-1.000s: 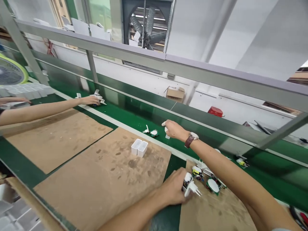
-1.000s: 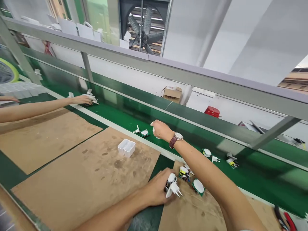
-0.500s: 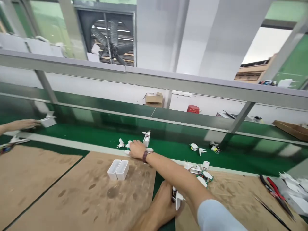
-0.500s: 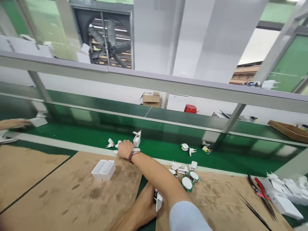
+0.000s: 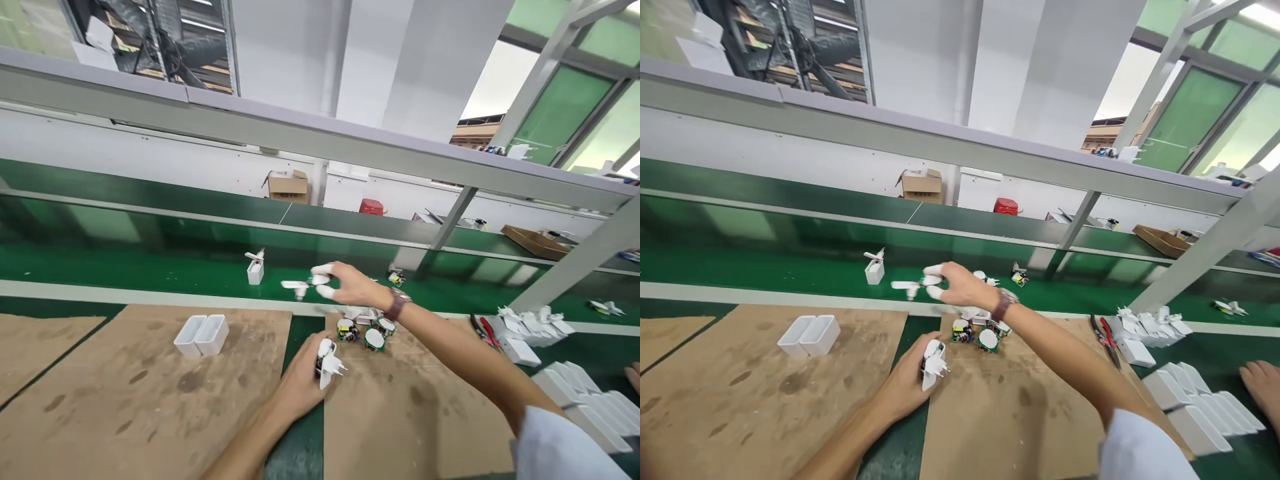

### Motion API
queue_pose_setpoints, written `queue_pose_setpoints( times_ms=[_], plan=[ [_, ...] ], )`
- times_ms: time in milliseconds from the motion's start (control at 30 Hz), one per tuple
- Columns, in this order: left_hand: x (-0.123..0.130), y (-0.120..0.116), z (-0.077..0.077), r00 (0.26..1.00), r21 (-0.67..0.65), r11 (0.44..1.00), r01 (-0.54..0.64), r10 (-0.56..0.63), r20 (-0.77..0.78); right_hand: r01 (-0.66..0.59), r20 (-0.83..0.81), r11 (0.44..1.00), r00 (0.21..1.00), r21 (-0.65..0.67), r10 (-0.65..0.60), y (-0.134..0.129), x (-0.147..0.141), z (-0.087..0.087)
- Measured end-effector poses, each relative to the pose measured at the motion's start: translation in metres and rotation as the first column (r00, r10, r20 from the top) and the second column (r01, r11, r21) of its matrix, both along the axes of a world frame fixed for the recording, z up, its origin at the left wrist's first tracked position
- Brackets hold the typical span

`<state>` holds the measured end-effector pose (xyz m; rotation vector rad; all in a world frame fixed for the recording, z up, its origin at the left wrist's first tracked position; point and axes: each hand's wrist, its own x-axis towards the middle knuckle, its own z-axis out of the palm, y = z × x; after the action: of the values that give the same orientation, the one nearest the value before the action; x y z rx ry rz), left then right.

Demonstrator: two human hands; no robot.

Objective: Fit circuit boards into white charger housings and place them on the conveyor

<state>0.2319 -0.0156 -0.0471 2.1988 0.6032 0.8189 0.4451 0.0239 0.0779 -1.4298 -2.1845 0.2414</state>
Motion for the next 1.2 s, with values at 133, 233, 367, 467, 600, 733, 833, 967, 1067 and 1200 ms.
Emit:
queue_pose_setpoints(
  times_ms=[133, 233, 367, 467, 600, 733, 833, 967, 1067, 1200],
  plan=[
    [0.002, -0.003, 0.010, 0.998, 0.039, 0.997, -0.065, 0.066, -0.025, 0.262, -0.201, 0.965, 0.944, -0.018, -0.260, -0.099, 0.072, -0.029],
    [0.005, -0.006, 0.012, 0.991, 0.043, 0.991, -0.125, 0.127, -0.035, 0.361, -0.286, 0.932, 0.889, -0.041, -0.357, -0.154, 0.096, -0.062],
    [0.003, -0.004, 0.011, 0.976, 0.057, 0.975, -0.216, 0.216, 0.009, 0.399, -0.250, 0.914, 0.879, -0.076, -0.405, -0.196, 0.101, -0.096],
    [-0.007, 0.005, 0.018, 0.971, -0.014, 0.971, -0.240, 0.240, 0.012, 0.349, -0.108, 0.935, 0.929, -0.059, -0.354, -0.210, 0.098, -0.102],
    [-0.022, 0.016, 0.036, 0.990, -0.273, 0.953, -0.133, 0.138, -0.002, 0.204, -0.064, 0.971, 0.978, 0.127, -0.198, -0.212, 0.083, -0.085],
    [-0.027, 0.011, 0.037, 0.976, -0.392, 0.906, -0.163, 0.207, 0.073, 0.110, -0.126, 0.978, 0.988, 0.179, -0.089, -0.196, 0.047, -0.072],
    [-0.026, 0.003, 0.028, 0.963, -0.347, 0.909, -0.231, 0.266, 0.055, 0.011, -0.120, 0.988, 0.993, 0.155, 0.007, -0.170, 0.014, -0.075],
    [-0.032, -0.004, 0.019, 0.960, -0.308, 0.926, -0.219, 0.261, 0.102, -0.056, -0.131, 0.993, 0.989, 0.102, 0.069, -0.130, -0.017, -0.089],
    [-0.039, -0.005, 0.016, 0.963, -0.349, 0.923, -0.161, 0.224, 0.149, -0.085, -0.189, 0.987, 0.976, 0.133, 0.109, -0.112, -0.027, -0.099],
    [-0.041, -0.010, 0.013, 0.965, -0.367, 0.916, -0.165, 0.227, 0.132, -0.132, -0.221, 0.974, 0.960, 0.182, 0.171, -0.109, -0.032, -0.106]
  ],
)
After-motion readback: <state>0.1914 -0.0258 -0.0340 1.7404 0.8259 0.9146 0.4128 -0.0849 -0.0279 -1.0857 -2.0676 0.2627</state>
